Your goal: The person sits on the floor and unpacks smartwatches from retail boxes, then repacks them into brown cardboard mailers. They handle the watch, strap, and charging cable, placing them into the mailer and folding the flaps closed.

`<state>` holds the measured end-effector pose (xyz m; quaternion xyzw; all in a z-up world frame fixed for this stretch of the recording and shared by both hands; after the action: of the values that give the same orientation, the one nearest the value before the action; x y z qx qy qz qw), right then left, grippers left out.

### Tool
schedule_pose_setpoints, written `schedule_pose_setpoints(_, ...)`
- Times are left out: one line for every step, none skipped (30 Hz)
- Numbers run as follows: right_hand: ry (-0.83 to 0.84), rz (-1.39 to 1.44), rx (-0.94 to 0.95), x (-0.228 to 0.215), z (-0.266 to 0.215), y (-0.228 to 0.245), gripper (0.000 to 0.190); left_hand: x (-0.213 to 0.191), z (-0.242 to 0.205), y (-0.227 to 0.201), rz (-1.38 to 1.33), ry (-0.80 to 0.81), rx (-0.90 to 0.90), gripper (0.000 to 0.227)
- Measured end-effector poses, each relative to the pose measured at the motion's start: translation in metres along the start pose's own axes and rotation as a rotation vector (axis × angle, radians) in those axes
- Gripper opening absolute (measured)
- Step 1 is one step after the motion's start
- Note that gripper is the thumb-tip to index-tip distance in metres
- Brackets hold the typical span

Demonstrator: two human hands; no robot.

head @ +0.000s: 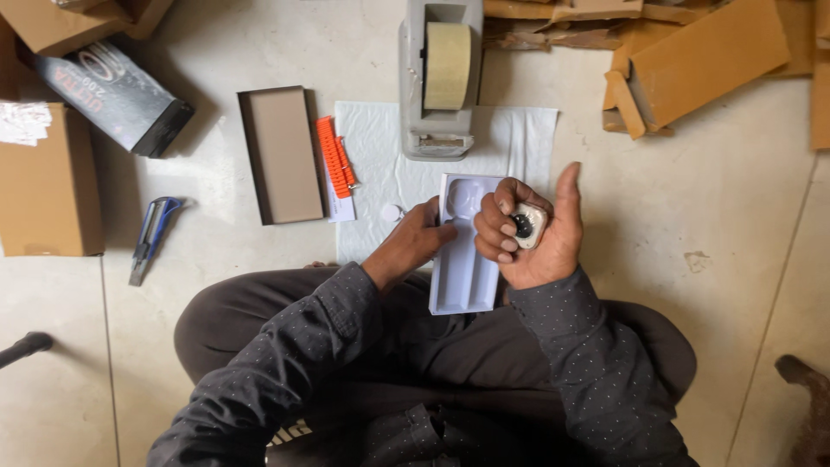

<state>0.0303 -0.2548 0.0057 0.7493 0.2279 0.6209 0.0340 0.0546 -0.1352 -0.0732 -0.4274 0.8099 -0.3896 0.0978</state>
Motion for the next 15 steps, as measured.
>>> schedule_pose_setpoints(0.028,0.026,-0.006,0.006,-0.002,0.002,0.098,0.002,0.0,-0.003,-0.027,0.016,0.02,0.038)
schedule_pose_setpoints(0.056,0.053,-0.009,0.014,-0.003,0.004,0.105,0.003,-0.001,-0.005,-0.056,0.031,0.039,0.038)
schedule_pose_setpoints(0.057,0.029,-0.023,0.019,-0.003,0.007,0.114,0.005,-0.001,-0.008,-0.085,0.046,0.057,0.038)
schedule_pose_setpoints(0.06,0.01,-0.033,0.025,-0.001,0.009,0.125,0.005,-0.002,-0.008,-0.078,0.041,0.057,0.038)
schedule_pose_setpoints(0.003,-0.063,-0.039,0.026,0.001,0.011,0.124,0.004,-0.003,-0.008,-0.072,0.036,0.058,0.038)
schedule_pose_setpoints(-0.052,-0.133,-0.045,0.027,0.003,0.012,0.124,0.003,-0.003,-0.009,-0.063,0.028,0.058,0.038)
schedule_pose_setpoints(-0.107,-0.205,-0.051,0.027,0.004,0.014,0.127,0.003,-0.003,-0.009,-0.07,0.031,0.05,0.039)
schedule_pose_setpoints(-0.078,-0.184,-0.047,0.034,0.006,0.014,0.129,0.003,-0.003,-0.008,-0.078,0.036,0.042,0.041)
schedule_pose_setpoints(-0.05,-0.163,-0.043,0.04,0.007,0.014,0.13,0.005,-0.003,-0.007,-0.087,0.04,0.034,0.042)
schedule_pose_setpoints(-0.022,-0.144,-0.041,0.044,0.008,0.015,0.132,0.006,-0.002,-0.007,-0.092,0.046,0.035,0.042)
schedule_pose_setpoints(0.0,-0.117,-0.029,0.047,0.008,0.015,0.133,0.007,-0.001,-0.007,-0.098,0.051,0.036,0.043)
schedule_pose_setpoints(0.026,-0.088,-0.017,0.049,0.008,0.014,0.134,0.007,-0.001,-0.007,-0.101,0.053,0.037,0.043)
schedule_pose_setpoints(0.051,-0.06,-0.005,0.05,0.007,0.014,0.135,0.007,0.0,-0.006,-0.065,0.045,0.027,0.042)
schedule_pose_setpoints(0.056,-0.051,0.012,0.048,0.007,0.012,0.135,0.005,-0.001,-0.003,-0.028,0.035,0.013,0.042)
schedule_pose_setpoints(0.062,-0.041,0.028,0.046,0.005,0.011,0.136,0.004,-0.002,-0.001,0.01,0.026,-0.001,0.041)
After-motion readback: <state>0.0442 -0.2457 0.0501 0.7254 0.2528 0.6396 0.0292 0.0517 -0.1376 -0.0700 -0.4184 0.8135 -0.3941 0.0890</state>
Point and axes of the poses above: each hand's wrist, its own z-axis towards the middle knuckle, its own x-axis out of the palm, y = z × x, the point moved 10 cm from there along z, towards the middle knuckle, and after that the axes turned 8 degrees about -z, right-handed, at the moved point
